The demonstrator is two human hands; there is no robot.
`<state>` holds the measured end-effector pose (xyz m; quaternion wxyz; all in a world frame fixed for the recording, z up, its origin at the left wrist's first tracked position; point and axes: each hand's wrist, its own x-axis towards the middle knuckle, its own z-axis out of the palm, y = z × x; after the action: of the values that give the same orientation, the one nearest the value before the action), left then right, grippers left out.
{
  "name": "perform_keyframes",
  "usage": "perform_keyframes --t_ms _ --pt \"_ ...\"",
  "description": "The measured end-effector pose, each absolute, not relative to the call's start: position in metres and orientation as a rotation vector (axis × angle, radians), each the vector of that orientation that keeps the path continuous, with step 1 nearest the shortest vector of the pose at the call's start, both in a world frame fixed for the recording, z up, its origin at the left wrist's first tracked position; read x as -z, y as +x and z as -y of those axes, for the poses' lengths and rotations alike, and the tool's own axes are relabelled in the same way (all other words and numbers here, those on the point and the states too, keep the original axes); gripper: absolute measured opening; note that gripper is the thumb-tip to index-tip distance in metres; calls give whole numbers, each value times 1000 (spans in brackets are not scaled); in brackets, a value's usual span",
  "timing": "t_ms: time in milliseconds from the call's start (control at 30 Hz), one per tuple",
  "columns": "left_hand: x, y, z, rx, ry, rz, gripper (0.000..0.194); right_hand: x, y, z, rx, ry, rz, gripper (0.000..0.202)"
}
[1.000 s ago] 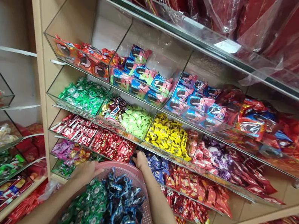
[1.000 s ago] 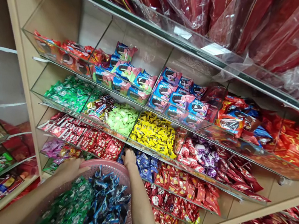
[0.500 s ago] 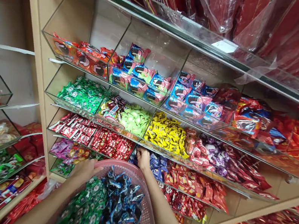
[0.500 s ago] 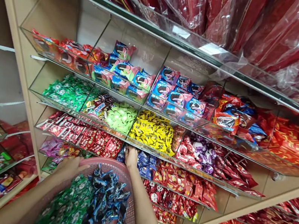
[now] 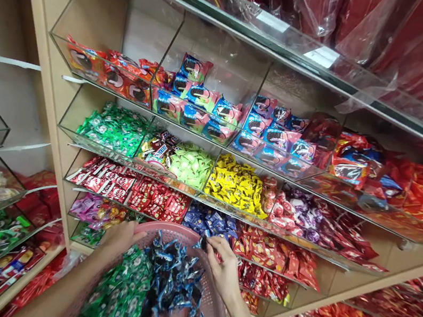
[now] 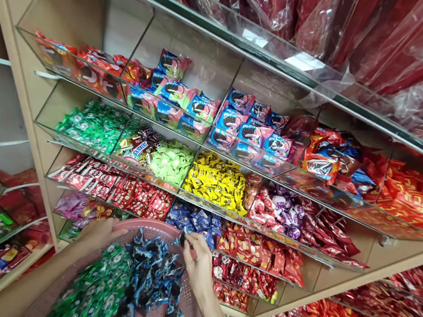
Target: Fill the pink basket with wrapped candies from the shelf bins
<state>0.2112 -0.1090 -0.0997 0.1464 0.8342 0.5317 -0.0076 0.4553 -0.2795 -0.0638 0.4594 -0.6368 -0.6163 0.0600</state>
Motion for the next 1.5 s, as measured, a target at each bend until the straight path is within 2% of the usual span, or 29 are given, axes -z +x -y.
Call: perform_keyframes --t_ms 367,667,967,1167,1367,1500 --pt "107 212 107 4 2408 -1563 51 87 456 321 -399 -1745 1500 28" --pt "110 212 106 17 2415 -1577 51 103 442 316 -384 -1780 1577 27" --pt "107 213 109 15 2377 -1583 53 82 449 311 -376 -1821 1672 26" --pt "108 214 111 14 2372 -1588 54 65 457 264 -233 -1784 1801 26" --pt "109 213 111 -5 2352 -1599 55 62 473 177 28 -2125 1995 26" --pt "108 214 111 -14 2356 -1587 53 67 482 127 96 -2276 2067 41"
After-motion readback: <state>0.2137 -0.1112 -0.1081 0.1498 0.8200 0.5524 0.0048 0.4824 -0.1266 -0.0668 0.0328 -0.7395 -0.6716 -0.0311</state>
